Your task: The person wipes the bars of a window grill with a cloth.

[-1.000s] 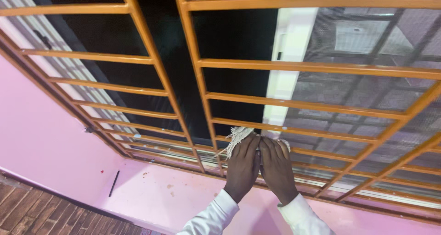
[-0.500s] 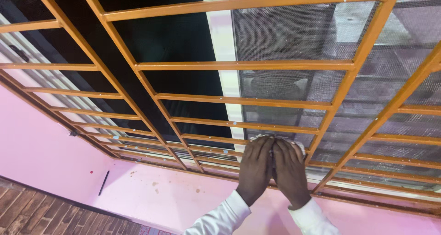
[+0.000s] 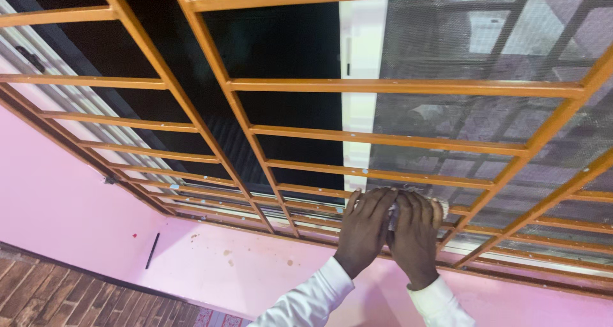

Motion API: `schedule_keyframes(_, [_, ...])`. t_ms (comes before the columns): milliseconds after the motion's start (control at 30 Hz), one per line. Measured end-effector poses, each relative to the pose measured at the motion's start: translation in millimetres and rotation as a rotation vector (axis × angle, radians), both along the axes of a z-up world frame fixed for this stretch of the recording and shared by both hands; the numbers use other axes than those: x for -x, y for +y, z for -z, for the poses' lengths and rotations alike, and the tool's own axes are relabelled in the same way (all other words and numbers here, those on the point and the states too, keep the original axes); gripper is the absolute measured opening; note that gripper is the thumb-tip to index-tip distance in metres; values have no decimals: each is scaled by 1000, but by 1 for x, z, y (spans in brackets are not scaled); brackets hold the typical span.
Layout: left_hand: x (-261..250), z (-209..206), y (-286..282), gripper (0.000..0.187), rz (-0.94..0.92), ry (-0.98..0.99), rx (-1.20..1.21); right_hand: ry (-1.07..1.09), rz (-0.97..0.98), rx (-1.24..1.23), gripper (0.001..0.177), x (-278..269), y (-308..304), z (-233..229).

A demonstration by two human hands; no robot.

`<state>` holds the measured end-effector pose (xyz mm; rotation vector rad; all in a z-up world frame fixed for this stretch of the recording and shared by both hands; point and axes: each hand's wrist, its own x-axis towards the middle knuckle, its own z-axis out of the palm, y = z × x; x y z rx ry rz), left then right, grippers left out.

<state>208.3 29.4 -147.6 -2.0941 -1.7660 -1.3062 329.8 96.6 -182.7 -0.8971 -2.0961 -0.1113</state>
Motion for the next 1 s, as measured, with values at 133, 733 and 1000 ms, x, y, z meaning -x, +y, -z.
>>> schedule_keyframes(133, [45, 6, -12, 45, -48, 8, -35, -11, -37, -25, 59, 47, -14, 1])
schedule_keyframes(733, [167, 34, -80, 36, -169, -108, -270, 111, -307, 40, 54, 183, -84, 5])
schedule_keyframes(1000, [162, 102, -85, 46, -238, -148, -34, -130, -232, 218, 59, 175, -73, 85])
